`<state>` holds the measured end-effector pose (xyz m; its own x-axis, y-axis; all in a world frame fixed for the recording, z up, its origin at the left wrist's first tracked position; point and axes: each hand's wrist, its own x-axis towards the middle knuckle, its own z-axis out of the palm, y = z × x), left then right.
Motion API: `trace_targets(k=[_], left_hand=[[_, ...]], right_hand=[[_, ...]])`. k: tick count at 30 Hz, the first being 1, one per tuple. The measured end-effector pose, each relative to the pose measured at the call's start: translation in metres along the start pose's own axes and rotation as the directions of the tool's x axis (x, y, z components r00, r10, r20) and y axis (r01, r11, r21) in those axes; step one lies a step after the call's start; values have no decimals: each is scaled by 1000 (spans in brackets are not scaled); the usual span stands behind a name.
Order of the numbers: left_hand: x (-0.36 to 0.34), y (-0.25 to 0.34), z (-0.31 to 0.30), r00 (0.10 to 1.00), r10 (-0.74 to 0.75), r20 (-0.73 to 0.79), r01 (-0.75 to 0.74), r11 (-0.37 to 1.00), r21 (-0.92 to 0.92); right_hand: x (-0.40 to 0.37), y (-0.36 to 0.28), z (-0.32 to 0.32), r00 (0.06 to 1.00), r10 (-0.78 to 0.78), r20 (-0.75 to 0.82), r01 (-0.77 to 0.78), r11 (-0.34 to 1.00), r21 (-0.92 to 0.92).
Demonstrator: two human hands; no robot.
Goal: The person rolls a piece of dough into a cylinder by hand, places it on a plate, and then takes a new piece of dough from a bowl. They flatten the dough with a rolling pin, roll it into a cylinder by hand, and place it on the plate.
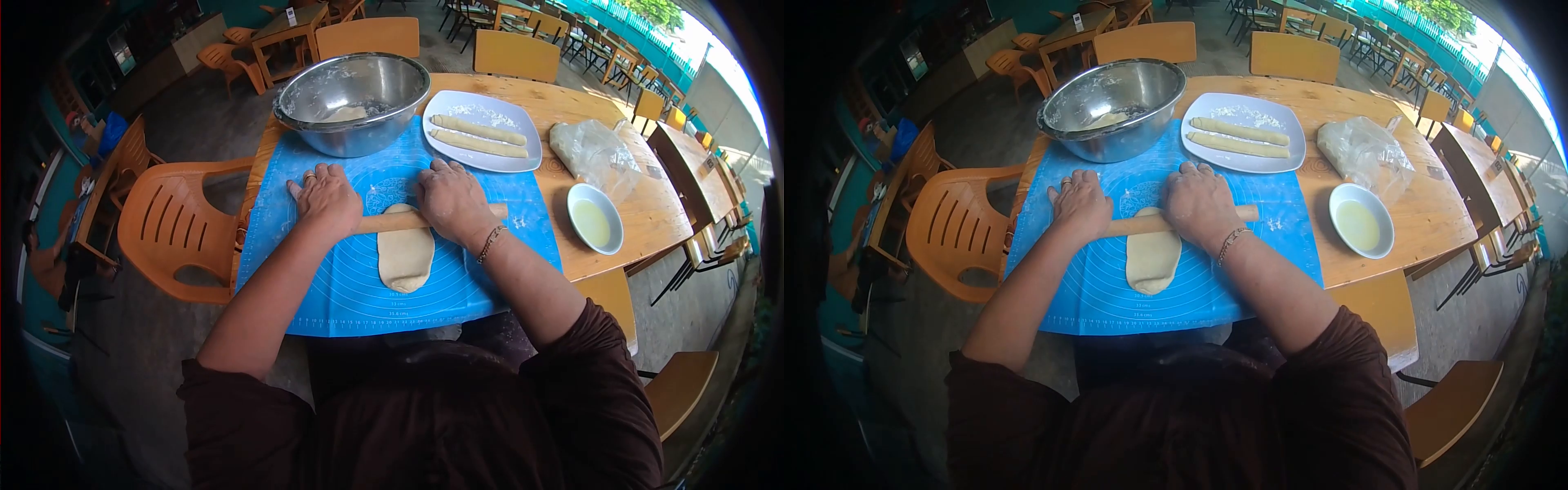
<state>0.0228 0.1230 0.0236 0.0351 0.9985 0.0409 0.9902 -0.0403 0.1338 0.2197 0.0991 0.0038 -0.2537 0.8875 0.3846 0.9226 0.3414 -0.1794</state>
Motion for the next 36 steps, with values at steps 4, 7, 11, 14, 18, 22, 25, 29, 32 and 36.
trace_targets(k=[4,7,11,14,18,22,25,29,32,36], left_hand=[[6,1,2,997,-39,-68,40,999,15],[11,-2,6,994,-24,-109,29,998,49],[18,-8,12,986,33,-161,-18,995,95],[20,-8,13,969,83,-232,-73,996,50],[25,-9,16,955,95,-280,-85,995,45],[29,-6,12,951,102,-292,-89,994,57],[34,-6,13,938,98,-331,-89,995,44],[39,-6,13,935,74,-346,-74,997,12],[39,-5,11,940,45,-339,-50,999,-5],[33,-6,10,967,59,-248,-72,996,-46]], right_hand=[[8,0,5,999,27,-35,-28,999,-18],[14,1,10,995,26,-95,-29,999,-28],[18,0,8,996,45,-75,-52,995,-82],[22,-2,8,995,68,-74,-77,989,-123],[28,-2,10,994,85,-75,-95,987,-132],[38,-4,10,988,155,-29,-157,980,-120],[42,-4,10,979,202,-5,-201,973,-115],[44,-1,15,974,225,-40,-227,972,-68],[44,-1,15,972,233,-32,-235,970,-57],[36,2,21,978,187,-88,-190,982,-18]])
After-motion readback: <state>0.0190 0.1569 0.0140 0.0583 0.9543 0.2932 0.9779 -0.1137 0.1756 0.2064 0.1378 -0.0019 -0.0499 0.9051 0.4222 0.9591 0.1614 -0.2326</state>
